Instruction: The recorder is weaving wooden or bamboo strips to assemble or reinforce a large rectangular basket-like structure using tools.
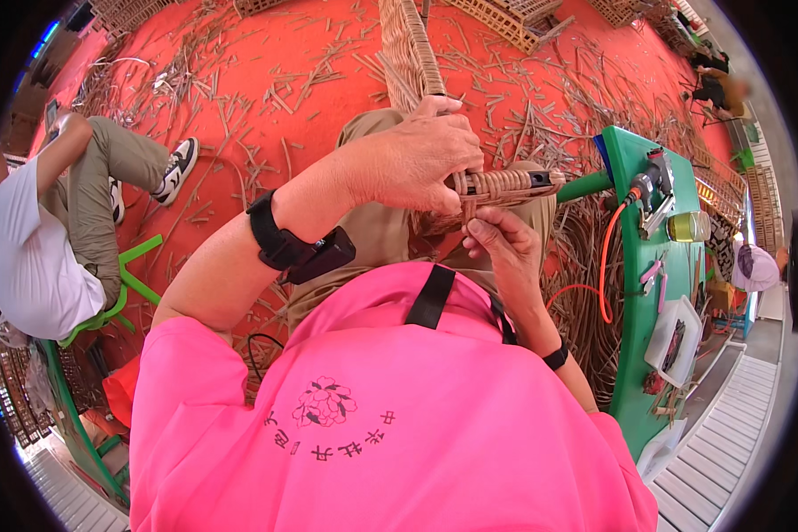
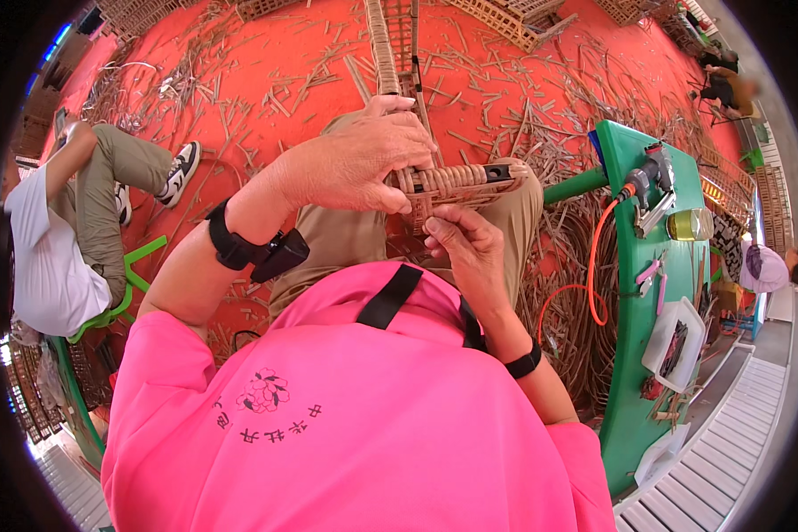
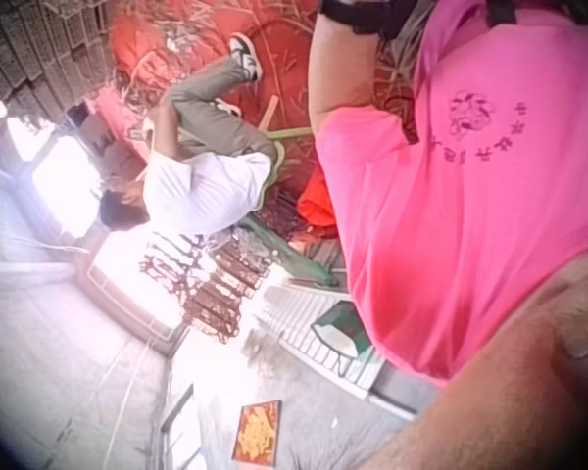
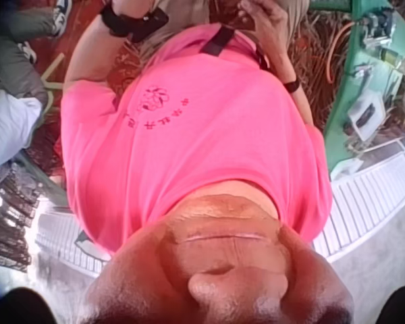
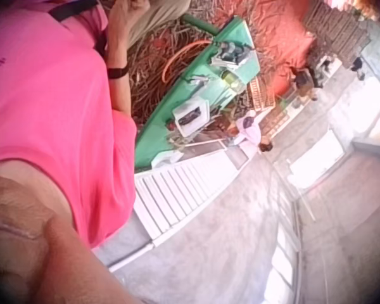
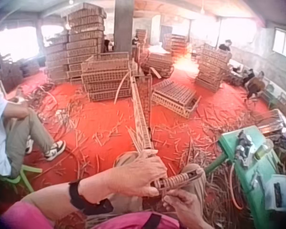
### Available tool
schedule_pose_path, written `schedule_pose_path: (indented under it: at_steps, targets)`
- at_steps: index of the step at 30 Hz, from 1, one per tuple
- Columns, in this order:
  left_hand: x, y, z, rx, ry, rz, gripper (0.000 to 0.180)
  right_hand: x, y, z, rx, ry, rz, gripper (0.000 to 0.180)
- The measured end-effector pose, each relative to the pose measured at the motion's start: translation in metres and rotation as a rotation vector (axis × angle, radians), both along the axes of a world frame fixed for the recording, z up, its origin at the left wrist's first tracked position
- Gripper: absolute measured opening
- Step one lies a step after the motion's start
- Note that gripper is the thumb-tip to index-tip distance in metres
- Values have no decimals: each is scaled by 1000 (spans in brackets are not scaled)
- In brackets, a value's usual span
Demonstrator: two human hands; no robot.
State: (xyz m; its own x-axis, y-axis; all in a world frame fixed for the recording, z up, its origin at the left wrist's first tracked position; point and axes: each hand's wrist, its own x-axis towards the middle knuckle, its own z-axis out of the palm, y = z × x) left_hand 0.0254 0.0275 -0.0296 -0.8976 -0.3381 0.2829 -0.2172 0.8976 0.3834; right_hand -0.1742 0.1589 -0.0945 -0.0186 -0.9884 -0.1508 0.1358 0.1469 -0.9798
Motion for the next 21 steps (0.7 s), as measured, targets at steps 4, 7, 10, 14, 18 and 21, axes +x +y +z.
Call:
schedule_pose_path:
  at_steps: [4, 7, 10, 14, 18, 21]
  targets:
    - [0, 0, 0, -16, 16, 8, 44, 2, 0, -5, -46, 11, -23, 14]
    - [0, 1, 0, -11, 11, 16, 44, 3, 0, -6, -48, 2, -37, 14]
    - [0, 1, 0, -11, 12, 20, 43, 4, -1, -7, -67, 16, -52, 15]
    - [0, 1, 0, -22, 8, 24, 42, 6, -3, -12, -96, 6, -73, 15]
    - [0, 2, 0, -20, 15, 32, 42, 8, -2, -16, -110, 26, -78, 14]
    - [0, 2, 0, -26, 9, 35, 42, 8, -2, -18, -135, 22, -78, 14]
